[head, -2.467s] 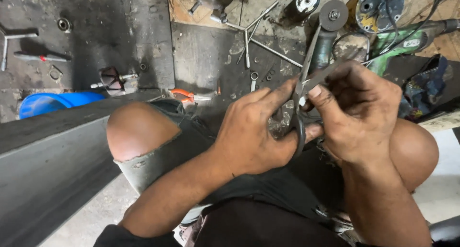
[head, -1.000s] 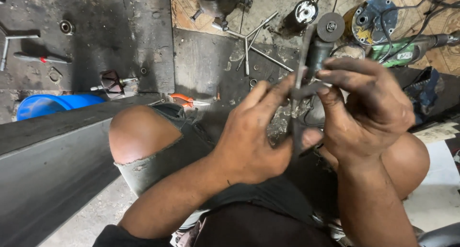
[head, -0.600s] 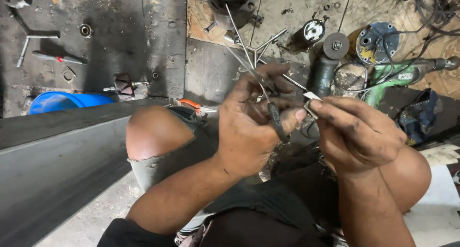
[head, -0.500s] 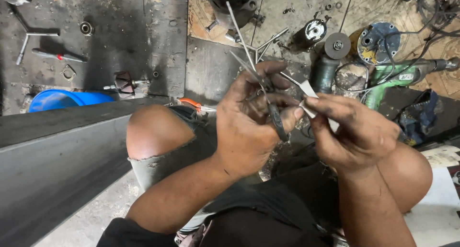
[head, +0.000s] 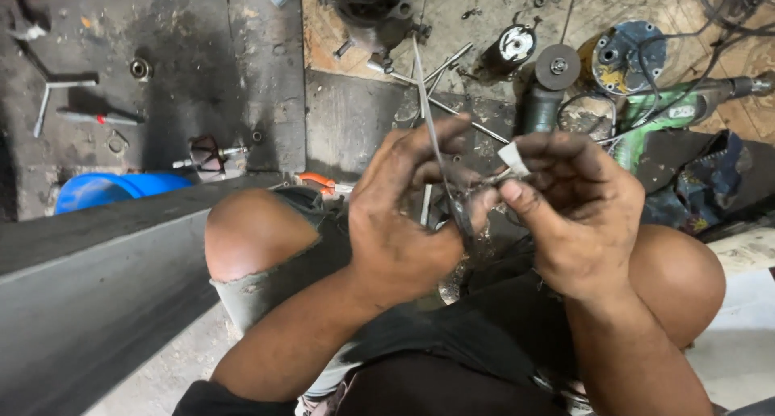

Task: Repairing and cleaning small internal components of a motor using pliers and hands.

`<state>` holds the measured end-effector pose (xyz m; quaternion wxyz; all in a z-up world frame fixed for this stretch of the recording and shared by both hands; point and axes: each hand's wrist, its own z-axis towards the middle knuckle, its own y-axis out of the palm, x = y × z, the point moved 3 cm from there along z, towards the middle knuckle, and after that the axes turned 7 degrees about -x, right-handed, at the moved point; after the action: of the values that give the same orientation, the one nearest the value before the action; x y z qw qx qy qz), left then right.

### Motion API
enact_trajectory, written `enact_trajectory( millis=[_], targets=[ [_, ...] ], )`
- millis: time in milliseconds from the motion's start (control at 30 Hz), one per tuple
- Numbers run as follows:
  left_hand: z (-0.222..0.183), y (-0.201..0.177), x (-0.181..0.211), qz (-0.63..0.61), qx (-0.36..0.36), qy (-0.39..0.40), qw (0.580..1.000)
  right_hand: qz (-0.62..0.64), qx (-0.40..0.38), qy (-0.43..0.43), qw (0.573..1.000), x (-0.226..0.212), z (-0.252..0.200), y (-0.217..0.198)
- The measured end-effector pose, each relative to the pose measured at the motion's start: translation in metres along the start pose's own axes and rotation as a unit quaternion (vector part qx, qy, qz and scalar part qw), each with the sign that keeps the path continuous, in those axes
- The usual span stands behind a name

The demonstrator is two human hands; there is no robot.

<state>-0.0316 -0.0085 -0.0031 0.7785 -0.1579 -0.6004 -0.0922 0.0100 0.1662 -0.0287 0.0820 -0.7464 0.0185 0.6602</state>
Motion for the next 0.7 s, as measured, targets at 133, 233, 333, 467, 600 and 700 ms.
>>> enact_trajectory(
  millis=[133, 233, 333, 467, 600, 700],
  targets=[
    [0.0, 0.008, -0.009, 0.142, -0.09, -0.086, 0.982, 0.132, 0.036, -0.006, 0.991, 0.009, 0.005, -0.011],
    [-0.001, 0.018, -0.011, 0.174, -0.117, -0.137, 0.968, 0.149, 0.054, -0.012, 0.987, 0.015, 0.01, -0.015],
    [0.001, 0.024, -0.009, 0.186, -0.134, -0.181, 0.957, 0.146, 0.076, 0.005, 0.986, 0.021, 0.012, -0.016],
    [0.003, 0.027, -0.009, 0.189, -0.154, -0.228, 0.943, 0.128, 0.076, 0.015, 0.989, 0.027, 0.012, -0.015],
    [0.004, 0.025, -0.007, 0.196, -0.149, -0.228, 0.942, 0.096, 0.05, 0.016, 0.994, 0.023, 0.014, -0.012],
    [0.003, 0.022, -0.009, 0.224, -0.138, -0.198, 0.944, 0.111, 0.061, 0.026, 0.992, 0.025, 0.014, -0.01]
  ],
)
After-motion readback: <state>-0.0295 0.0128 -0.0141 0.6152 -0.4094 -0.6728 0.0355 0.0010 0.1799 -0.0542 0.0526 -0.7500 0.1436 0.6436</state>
